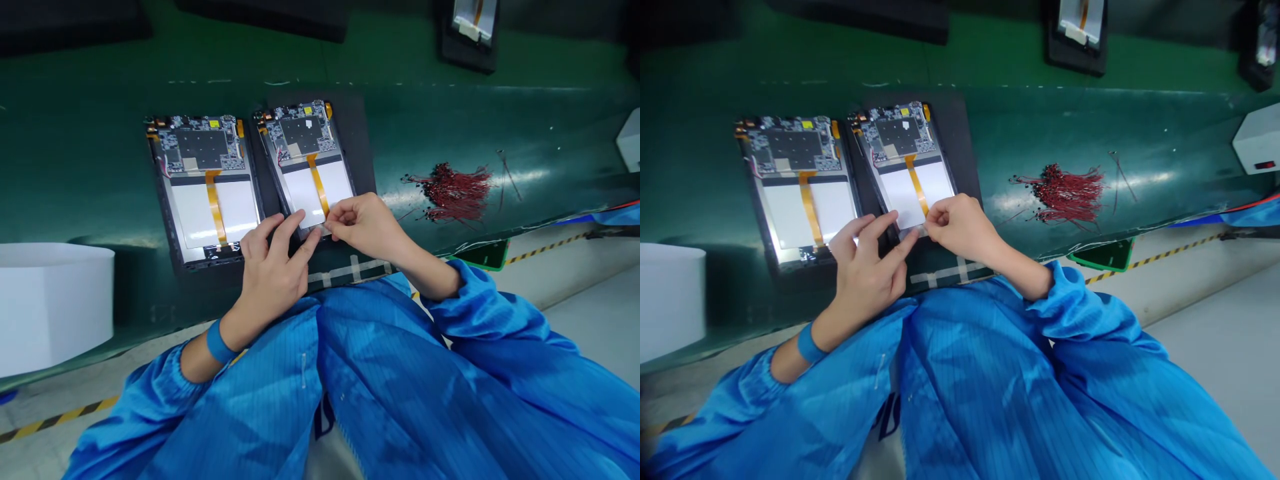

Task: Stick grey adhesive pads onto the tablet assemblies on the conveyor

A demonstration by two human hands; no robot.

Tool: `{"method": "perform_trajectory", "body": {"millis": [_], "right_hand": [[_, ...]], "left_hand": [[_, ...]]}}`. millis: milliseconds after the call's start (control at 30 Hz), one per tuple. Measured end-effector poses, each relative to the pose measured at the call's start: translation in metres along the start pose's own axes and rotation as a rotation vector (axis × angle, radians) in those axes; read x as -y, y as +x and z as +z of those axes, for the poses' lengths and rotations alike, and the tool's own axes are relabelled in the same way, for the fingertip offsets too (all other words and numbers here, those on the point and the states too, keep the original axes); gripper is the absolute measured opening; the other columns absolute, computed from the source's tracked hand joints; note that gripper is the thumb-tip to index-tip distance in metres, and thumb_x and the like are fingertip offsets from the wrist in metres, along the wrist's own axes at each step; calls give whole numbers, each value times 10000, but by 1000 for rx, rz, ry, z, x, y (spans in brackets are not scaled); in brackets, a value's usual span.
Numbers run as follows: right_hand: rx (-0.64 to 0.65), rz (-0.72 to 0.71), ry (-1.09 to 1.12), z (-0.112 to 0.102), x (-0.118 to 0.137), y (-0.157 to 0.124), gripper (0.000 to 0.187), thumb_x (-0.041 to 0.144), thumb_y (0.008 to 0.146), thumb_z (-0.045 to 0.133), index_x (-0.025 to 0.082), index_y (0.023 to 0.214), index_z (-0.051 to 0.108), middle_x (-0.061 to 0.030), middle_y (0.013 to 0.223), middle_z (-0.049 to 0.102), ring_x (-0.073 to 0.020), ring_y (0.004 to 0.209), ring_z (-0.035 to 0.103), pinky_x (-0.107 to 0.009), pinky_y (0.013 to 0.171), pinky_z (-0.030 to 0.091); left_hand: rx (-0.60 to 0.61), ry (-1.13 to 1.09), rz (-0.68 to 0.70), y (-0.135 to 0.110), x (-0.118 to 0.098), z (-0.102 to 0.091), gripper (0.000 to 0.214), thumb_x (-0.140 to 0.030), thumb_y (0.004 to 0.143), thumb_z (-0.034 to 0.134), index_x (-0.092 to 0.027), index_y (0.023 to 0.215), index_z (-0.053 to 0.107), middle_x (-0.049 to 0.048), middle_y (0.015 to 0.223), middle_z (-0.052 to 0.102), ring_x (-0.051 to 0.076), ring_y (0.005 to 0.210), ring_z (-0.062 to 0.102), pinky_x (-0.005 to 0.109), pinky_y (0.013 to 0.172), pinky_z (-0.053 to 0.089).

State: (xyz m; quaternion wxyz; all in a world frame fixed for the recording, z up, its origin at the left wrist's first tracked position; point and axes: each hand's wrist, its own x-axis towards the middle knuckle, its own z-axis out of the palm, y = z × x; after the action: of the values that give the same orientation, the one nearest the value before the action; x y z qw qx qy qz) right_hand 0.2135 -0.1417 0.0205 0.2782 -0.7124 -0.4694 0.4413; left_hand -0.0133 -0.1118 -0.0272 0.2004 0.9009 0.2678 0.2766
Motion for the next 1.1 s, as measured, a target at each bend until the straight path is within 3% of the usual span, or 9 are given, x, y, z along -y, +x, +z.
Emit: {"method": "perform_trajectory", "body": {"millis": [167,367,567,667,733,833,967,1100], "right_hand": [[0,-8,-34,-2,1,0,100,120,819,705,159,735,742,-2,667,712,-140,674,652,-282,700,480],[-12,-19,-118,1,8,-1,123,104,831,677,163,728,713,11,672,681,-128,661,602,-285,727,443],[-59,-28,-450,7,14,-9,99,176,926,662,179,828,656,4,706,645,-138,636,509,-294,676,329],[-214,-152,-649,6,2,-18,101,261,1007,646,172,1001,692,-62,883,693,-185,732,546,-314,675,326],[-299,-372,-750,4,-14,-26,178,284,1071,586,190,1113,731,-109,1036,714,-227,870,583,-340,738,387],[-311,-669,-865,0,-41,-38,284,288,1100,554,274,1310,744,-130,1280,708,-283,1090,578,-418,900,433],[-376,-640,-907,-6,-71,-49,423,295,1068,606,331,1484,672,-139,1482,618,-347,1247,518,-503,978,396],[-309,-588,-796,-9,-78,-48,437,316,1064,584,317,1492,673,-146,1495,597,-373,1286,511,-549,1009,384]], "left_hand": [[41,135,34,3,-1,-2,521,-94,974,587,-235,1465,691,174,1594,586,398,1463,486,598,1179,445],[18,146,58,4,-1,0,474,-80,960,599,-192,1406,717,194,1553,620,401,1429,512,581,1144,469],[33,170,13,0,-2,1,485,-122,965,597,-231,1421,720,175,1555,635,389,1417,534,576,1118,435],[50,203,2,3,-5,1,473,-158,965,635,-243,1423,718,171,1551,637,398,1420,535,572,1105,438],[74,187,1,5,-6,2,458,-208,980,661,-234,1434,711,183,1579,610,416,1449,510,586,1132,432],[94,182,6,3,-5,2,468,-284,1009,669,-228,1474,688,198,1623,568,433,1471,495,601,1153,418],[123,237,-23,-4,-5,-2,572,-290,1013,679,-278,1580,605,199,1679,517,455,1506,486,619,1166,397],[183,242,61,8,-16,9,655,-323,1049,640,-161,1664,486,215,1698,500,438,1579,448,602,1265,346]]}}
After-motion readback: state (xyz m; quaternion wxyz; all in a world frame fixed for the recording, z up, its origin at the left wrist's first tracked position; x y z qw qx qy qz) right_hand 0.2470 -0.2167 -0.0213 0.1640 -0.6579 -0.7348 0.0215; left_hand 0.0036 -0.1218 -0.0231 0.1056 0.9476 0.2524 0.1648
